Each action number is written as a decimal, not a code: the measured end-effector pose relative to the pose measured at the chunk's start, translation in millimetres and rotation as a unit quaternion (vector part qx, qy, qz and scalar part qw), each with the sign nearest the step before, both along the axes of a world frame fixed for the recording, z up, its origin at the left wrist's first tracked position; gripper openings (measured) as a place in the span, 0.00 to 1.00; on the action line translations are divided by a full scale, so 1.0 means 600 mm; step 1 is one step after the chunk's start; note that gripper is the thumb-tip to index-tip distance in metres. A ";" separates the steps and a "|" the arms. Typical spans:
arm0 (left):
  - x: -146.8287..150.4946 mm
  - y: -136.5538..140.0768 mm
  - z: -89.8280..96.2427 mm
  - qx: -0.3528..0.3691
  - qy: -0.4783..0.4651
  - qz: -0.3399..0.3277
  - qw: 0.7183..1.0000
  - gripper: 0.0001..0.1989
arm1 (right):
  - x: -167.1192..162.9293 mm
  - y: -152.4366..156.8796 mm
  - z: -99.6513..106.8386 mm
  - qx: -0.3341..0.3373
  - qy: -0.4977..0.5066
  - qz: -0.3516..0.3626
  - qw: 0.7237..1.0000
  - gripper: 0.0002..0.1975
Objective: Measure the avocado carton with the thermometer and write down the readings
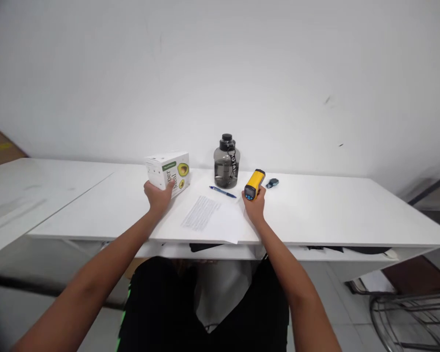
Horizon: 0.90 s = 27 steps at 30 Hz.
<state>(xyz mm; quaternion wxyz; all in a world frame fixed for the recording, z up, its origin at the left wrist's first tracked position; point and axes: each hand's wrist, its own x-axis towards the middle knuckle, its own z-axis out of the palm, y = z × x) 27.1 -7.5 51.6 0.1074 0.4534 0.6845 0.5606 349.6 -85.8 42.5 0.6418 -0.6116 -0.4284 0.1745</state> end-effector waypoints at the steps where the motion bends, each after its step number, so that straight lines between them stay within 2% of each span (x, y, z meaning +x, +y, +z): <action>1: 0.008 0.024 0.003 -0.021 -0.002 0.004 1.000 0.39 | 0.012 0.029 -0.002 -0.007 0.006 -0.024 1.000 0.29; 4: 0.028 0.078 0.006 -0.097 0.022 -0.002 0.995 0.44 | 0.037 0.081 -0.017 -0.018 0.027 -0.060 0.998 0.24; 8: 0.028 0.108 -0.001 -0.148 0.065 -0.008 0.987 0.48 | 0.044 0.089 -0.035 -0.015 0.035 -0.040 0.998 0.23; 19: 0.019 0.090 0.008 -0.151 0.033 -0.044 0.987 0.44 | 0.043 0.081 -0.037 -0.019 0.081 0.016 0.996 0.25; 25: 0.014 0.085 0.005 -0.157 -0.001 -0.057 0.986 0.42 | 0.042 0.078 -0.037 -0.022 0.083 0.002 0.996 0.24; 27: 0.014 0.084 0.003 -0.152 -0.010 -0.058 0.987 0.41 | 0.042 0.075 -0.035 -0.026 0.055 -0.003 0.998 0.22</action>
